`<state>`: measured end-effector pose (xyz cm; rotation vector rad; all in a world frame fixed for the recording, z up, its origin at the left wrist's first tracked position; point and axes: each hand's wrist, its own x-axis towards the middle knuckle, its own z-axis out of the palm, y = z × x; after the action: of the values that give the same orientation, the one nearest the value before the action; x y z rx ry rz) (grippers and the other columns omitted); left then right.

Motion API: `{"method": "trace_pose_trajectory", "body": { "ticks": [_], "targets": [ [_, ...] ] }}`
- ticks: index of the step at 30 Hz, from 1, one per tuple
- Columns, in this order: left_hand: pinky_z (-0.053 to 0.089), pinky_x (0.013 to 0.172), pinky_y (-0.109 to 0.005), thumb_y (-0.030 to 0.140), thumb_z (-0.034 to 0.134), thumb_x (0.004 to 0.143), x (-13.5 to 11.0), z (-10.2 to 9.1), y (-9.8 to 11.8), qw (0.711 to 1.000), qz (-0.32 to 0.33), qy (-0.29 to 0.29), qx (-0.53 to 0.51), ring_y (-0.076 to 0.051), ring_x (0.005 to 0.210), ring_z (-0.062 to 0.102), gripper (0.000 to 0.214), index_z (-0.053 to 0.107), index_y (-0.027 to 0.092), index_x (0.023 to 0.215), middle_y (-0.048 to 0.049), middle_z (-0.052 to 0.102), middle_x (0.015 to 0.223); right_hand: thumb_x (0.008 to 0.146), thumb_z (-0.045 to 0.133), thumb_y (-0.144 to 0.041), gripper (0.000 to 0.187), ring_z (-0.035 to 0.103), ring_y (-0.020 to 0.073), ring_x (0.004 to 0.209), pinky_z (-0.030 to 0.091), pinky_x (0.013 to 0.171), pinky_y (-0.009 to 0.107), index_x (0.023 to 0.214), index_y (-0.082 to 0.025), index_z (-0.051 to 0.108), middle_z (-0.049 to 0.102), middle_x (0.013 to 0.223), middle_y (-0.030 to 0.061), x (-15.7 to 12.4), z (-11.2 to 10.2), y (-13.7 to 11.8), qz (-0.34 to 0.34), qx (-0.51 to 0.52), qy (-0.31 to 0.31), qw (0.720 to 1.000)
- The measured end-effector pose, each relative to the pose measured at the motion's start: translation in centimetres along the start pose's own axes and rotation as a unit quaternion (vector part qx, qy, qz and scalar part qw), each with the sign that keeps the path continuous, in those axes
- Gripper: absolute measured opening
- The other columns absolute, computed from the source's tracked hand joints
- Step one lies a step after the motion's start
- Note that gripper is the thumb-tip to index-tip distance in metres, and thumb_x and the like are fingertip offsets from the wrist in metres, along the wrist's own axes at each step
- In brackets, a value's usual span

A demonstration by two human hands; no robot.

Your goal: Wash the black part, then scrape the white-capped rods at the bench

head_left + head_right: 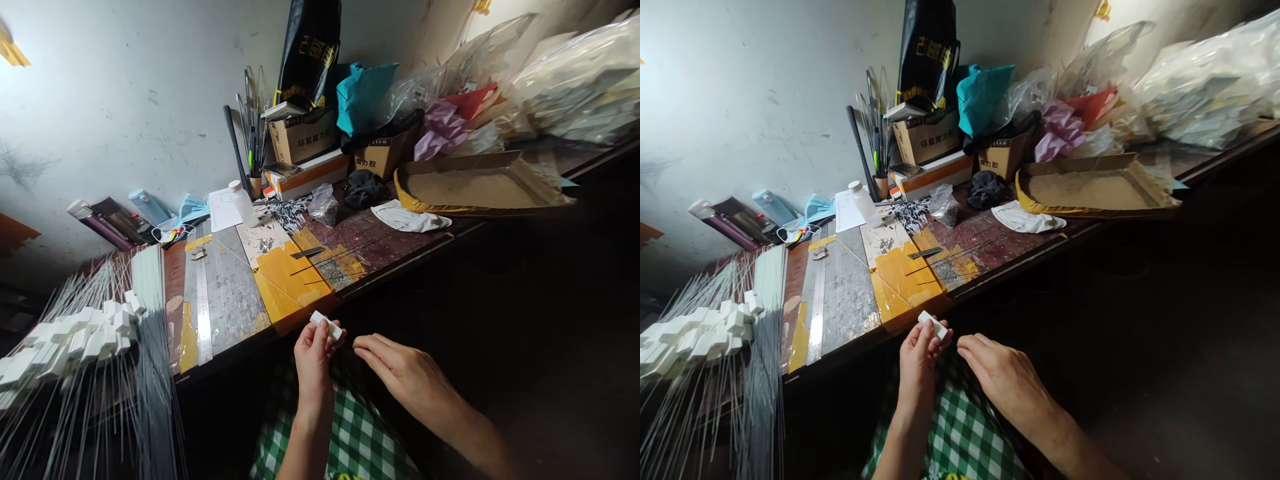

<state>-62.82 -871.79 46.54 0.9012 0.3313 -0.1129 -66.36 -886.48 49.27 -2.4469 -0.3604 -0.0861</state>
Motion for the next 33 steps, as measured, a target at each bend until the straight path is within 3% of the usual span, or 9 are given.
{"method": "trace_pose_trajectory", "body": {
  "ticks": [6, 15, 21, 28, 33],
  "targets": [
    [0.054, 0.080, -0.027, 0.043, 0.076, 0.079, -1.4, -0.1, 0.6, 0.999, 0.027, -0.010, 0.025, -0.019, 0.082, 0.072, 0.036, 0.071, 0.012, 0.095, -0.0096, 0.075, 0.093, 0.099, 0.044, -0.032, 0.026, 0.070, 0.0169, 0.082, 0.056, 0.073, 0.026, 0.106, -0.028, 0.069, 0.072, 0.096, 0.0008, -2.4, 0.0, 0.8, 0.007, 0.073, 0.022, 0.997],
    [0.055, 0.081, -0.028, 0.041, 0.071, 0.084, -1.1, -0.1, 1.5, 0.998, 0.039, -0.026, 0.044, -0.018, 0.081, 0.072, 0.034, 0.070, 0.011, 0.100, -0.0093, 0.074, 0.093, 0.099, 0.049, -0.034, 0.020, 0.069, 0.0155, 0.094, 0.054, 0.080, 0.023, 0.110, -0.030, 0.066, 0.071, 0.103, -0.0021, -5.3, -0.3, 2.7, 0.027, 0.086, 0.011, 0.996],
    [0.055, 0.083, -0.030, 0.041, 0.073, 0.083, -1.1, 0.3, 0.5, 0.999, 0.016, -0.023, 0.020, -0.019, 0.085, 0.072, 0.035, 0.070, 0.012, 0.101, -0.0088, 0.073, 0.094, 0.101, 0.045, -0.032, 0.021, 0.068, 0.0133, 0.080, 0.052, 0.071, 0.025, 0.111, -0.028, 0.063, 0.068, 0.092, -0.0022, -3.9, 0.4, 1.9, 0.012, 0.079, 0.035, 0.996],
    [0.056, 0.082, -0.032, 0.041, 0.076, 0.079, -0.5, -0.1, -0.5, 1.000, 0.012, -0.027, 0.008, -0.020, 0.084, 0.072, 0.034, 0.070, 0.011, 0.094, -0.0098, 0.073, 0.093, 0.102, 0.041, -0.025, 0.023, 0.069, 0.0166, 0.086, 0.054, 0.076, 0.030, 0.107, -0.024, 0.063, 0.069, 0.095, 0.0009, -0.8, 1.8, 1.2, -0.024, 0.027, 0.048, 0.998],
    [0.057, 0.079, -0.031, 0.043, 0.083, 0.071, 0.6, -0.2, -0.3, 1.000, 0.016, 0.005, -0.014, -0.020, 0.080, 0.073, 0.038, 0.070, 0.012, 0.088, -0.0083, 0.074, 0.088, 0.101, 0.039, -0.021, 0.026, 0.070, 0.0189, 0.085, 0.054, 0.073, 0.032, 0.102, -0.022, 0.065, 0.072, 0.094, 0.0017, 1.0, 2.4, 0.8, -0.031, -0.006, 0.033, 0.999]
  ]
}}
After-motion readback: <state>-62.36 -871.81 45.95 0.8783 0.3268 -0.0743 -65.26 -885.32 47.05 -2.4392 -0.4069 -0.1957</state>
